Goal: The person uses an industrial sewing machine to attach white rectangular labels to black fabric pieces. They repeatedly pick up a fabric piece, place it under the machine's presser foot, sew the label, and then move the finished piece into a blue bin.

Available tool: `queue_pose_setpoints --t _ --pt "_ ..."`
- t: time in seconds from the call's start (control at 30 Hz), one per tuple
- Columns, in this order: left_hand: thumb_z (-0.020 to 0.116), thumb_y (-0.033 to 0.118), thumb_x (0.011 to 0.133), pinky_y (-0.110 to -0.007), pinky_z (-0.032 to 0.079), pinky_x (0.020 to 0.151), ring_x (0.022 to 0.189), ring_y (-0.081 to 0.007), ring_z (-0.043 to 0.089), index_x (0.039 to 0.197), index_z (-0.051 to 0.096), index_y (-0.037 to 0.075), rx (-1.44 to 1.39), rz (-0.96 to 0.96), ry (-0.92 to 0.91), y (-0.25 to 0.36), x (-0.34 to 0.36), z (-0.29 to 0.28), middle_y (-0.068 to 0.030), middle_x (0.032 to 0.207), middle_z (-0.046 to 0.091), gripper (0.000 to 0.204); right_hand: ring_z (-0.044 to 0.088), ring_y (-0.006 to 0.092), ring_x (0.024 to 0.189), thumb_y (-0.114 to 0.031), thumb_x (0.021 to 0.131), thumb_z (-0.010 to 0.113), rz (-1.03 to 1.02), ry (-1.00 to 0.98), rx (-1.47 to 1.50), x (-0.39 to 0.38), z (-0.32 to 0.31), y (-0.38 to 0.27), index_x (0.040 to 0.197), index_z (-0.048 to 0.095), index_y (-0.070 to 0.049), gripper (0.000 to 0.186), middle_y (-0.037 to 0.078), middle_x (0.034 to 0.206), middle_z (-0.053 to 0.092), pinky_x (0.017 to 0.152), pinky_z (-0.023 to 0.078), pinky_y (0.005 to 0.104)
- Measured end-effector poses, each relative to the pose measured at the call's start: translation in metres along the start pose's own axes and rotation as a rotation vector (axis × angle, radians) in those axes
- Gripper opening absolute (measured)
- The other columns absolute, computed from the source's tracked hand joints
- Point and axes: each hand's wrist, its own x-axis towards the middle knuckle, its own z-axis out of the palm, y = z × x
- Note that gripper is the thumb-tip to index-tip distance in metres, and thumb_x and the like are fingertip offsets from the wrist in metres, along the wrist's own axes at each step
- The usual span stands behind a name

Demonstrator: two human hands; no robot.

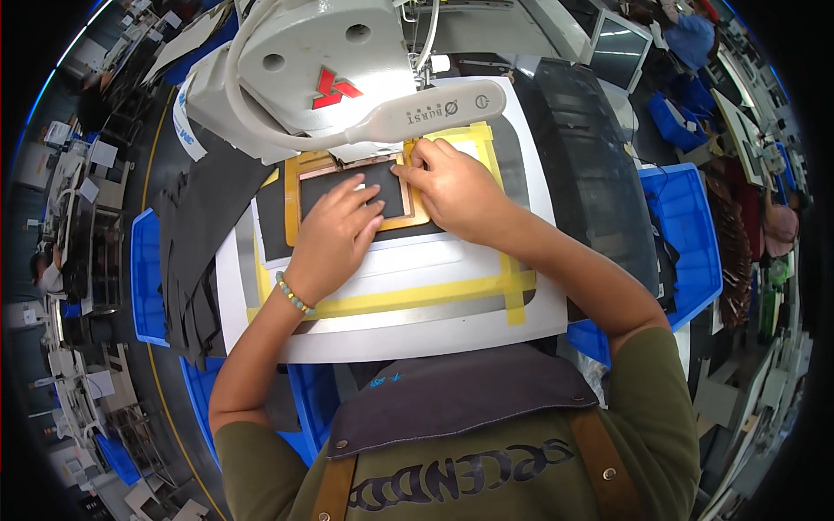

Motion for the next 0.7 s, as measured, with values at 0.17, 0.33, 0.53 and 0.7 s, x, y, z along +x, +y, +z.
queue_pose_setpoints --t 0.17,0.33,0.53,0.7 --pt "0.065 0.012 0.095 -0.044 0.042 0.111 0.139 -0.033 0.05 0.125 0.071 0.005 -0.059 -0.016 -0.038 0.012 -0.003 0.009 -0.0114 0.142 0.062 0.031 0.058 0.0212 0.103 -0.015 0.079 0.07 -0.121 -0.024 -0.325 0.007 0.013 -0.006 0.104 0.073 -0.002 0.028 0.007 0.103 0.059 0.073 0.05 0.0323" --pt "0.061 0.013 0.097 -0.047 0.039 0.113 0.142 -0.0323 0.048 0.128 0.07 0.006 -0.1 -0.045 -0.087 0.01 -0.002 0.006 -0.0104 0.143 0.061 0.032 0.058 0.0203 0.105 -0.017 0.079 0.07 -0.108 -0.059 -0.393 0.008 0.016 -0.01 0.108 0.071 0.0 0.034 0.006 0.106 0.058 0.074 0.051 0.0317" --pt "0.061 0.01 0.095 -0.046 0.036 0.117 0.141 -0.0337 0.048 0.128 0.068 0.003 -0.31 -0.076 -0.016 0.0 -0.001 -0.003 -0.0117 0.144 0.061 0.034 0.059 0.0208 0.105 -0.014 0.08 0.07 -0.114 -0.059 -0.324 0.008 0.01 -0.002 0.111 0.071 0.0 0.034 0.007 0.107 0.058 0.077 0.054 0.0325" --pt "0.063 0.012 0.096 -0.046 0.035 0.118 0.144 -0.0346 0.044 0.13 0.067 0.005 -0.148 -0.038 -0.094 -0.013 -0.013 -0.009 -0.0097 0.15 0.056 0.035 0.058 0.0222 0.106 -0.01 0.084 0.064 -0.169 -0.183 -0.184 0.005 -0.01 -0.007 0.116 0.069 0.002 0.035 0.008 0.108 0.059 0.081 0.048 0.0336"
